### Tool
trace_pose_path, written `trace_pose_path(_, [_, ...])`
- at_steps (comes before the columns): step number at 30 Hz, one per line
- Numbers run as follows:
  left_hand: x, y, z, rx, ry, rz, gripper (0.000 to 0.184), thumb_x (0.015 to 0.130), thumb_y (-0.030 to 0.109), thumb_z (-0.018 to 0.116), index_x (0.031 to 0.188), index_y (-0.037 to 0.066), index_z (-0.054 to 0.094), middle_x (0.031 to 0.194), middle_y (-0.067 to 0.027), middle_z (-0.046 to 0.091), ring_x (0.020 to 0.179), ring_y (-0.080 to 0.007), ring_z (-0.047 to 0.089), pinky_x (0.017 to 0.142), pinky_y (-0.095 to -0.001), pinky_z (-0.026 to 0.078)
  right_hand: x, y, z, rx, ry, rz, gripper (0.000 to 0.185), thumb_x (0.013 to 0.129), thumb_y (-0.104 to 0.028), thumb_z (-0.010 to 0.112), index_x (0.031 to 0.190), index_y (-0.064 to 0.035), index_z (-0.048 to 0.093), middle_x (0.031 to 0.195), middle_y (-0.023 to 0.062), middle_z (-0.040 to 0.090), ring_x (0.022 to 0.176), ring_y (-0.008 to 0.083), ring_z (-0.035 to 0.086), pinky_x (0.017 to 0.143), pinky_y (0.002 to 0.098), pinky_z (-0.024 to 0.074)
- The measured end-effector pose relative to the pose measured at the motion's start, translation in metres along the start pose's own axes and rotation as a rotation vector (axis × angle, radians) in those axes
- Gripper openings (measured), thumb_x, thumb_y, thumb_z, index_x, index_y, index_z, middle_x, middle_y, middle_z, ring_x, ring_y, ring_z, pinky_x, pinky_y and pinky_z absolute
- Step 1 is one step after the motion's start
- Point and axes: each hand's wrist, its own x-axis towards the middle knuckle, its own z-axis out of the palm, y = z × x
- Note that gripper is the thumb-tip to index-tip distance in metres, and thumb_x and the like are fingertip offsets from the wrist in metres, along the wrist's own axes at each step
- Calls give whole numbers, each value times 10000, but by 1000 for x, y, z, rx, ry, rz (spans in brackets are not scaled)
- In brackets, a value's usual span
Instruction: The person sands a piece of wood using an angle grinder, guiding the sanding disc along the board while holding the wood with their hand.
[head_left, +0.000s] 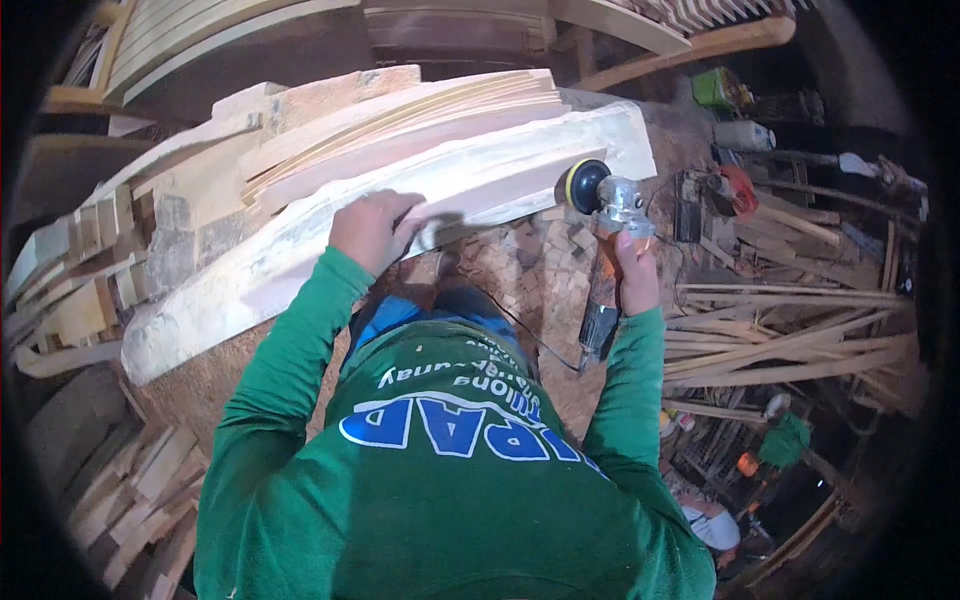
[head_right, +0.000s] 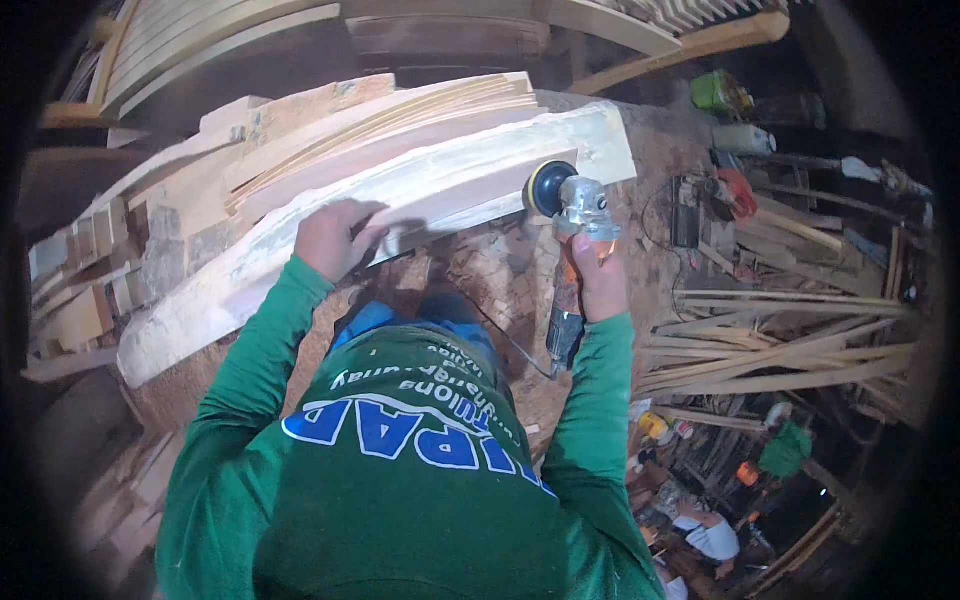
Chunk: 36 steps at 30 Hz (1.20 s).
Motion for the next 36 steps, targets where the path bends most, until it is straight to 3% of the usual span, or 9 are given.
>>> trace_pose_path(4, [-39,-43,-11,117,103,-61,466,844,335,849,1279,197,756,1239,-86,705,1153,-337,644,966,-503,492,-1,-8,32,-58,-184,24,621,1057,-512,664,1373,22,635,1247,98,709,1062,173,681,938,334,544])
trace_pose_path(5, [-58,-51,-16,147,117,-68,472,843,356,853,1280,200,760,1249,-87,703,1160,-332,644,967,-498,491,0,-4,43,21,-211,66,595,1036,-500,699,1329,16,665,1181,89,728,986,169,693,887,343,555])
trace_pose_path(7, [-94,-70,-30,182,101,-120,486,836,395,860,1277,208,774,1300,-76,686,1209,-307,625,990,-493,468,-3,-25,65,-243,-227,108,605,993,-518,735,1292,8,697,1121,105,758,993,186,711,889,357,556])
trace_pose_path(12, [-158,-120,-62,297,213,-251,489,813,415,871,1259,228,799,1298,-59,700,1220,-283,626,990,-488,456,-5,-54,118,-473,-340,151,606,960,-511,765,1274,6,727,1092,126,785,1003,208,725,915,366,550])
trace_pose_path(16, [-184,-142,-75,262,246,-319,508,810,438,877,1258,211,800,1328,-42,709,1257,-275,621,1012,-484,458,-17,-64,161,-318,-419,32,610,975,-479,773,1335,8,696,1169,120,771,1065,189,705,975,353,536])
trace_pose_path(18, [-192,-151,-74,213,279,-313,504,810,438,878,1254,213,800,1333,-34,714,1256,-276,625,1015,-478,464,-22,-75,175,-405,-484,50,631,973,-493,775,1345,10,687,1178,119,767,1078,191,701,992,352,531])
trace_pose_path(26, [-233,-193,-93,79,524,-377,322,871,290,837,1148,124,821,1236,-101,770,1169,-321,691,1003,-458,527,-65,-94,271,-451,-726,16,636,971,-499,776,1342,8,675,1163,137,768,1083,217,709,1000,367,536])
trace_pose_path(29, [-251,-201,-112,77,631,-404,274,896,234,807,1128,89,818,1178,-144,782,1121,-364,712,1012,-449,560,-79,-92,308,-469,-812,-28,722,951,-571,770,1329,35,664,1154,188,769,1072,266,734,981,388,554])
trace_pose_path(36, [-280,-221,-132,56,711,-442,253,918,219,793,1129,82,819,1161,-149,780,1119,-357,707,1007,-449,552,-105,-95,382,-631,-889,-168,965,917,-734,692,1320,138,600,1157,332,745,1145,425,739,1017,478,554])
